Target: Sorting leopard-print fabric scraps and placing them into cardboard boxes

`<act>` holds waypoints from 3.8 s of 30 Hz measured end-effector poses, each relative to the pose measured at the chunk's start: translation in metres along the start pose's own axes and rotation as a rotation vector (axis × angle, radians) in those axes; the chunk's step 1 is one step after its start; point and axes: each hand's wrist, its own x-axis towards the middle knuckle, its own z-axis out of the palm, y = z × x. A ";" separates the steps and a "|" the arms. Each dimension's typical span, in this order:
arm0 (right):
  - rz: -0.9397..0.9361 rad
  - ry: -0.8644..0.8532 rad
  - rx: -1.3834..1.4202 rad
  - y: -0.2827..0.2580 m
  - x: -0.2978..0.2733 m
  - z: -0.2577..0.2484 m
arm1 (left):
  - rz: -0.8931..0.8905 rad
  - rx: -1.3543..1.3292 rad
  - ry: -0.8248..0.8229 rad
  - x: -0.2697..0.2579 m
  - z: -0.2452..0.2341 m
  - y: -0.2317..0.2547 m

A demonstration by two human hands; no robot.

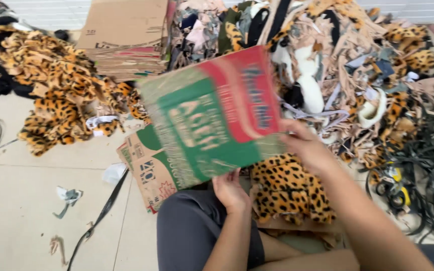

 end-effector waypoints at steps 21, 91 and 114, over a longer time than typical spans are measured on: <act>0.598 -0.133 -1.054 0.117 -0.050 -0.198 | 0.122 1.893 -0.641 -0.064 0.052 0.084; 0.471 0.022 0.407 0.036 -0.085 -0.086 | -0.759 0.535 -0.394 -0.158 0.055 -0.009; 0.009 0.206 -1.269 0.049 -0.021 -0.062 | 0.424 1.607 -0.722 -0.026 0.096 0.044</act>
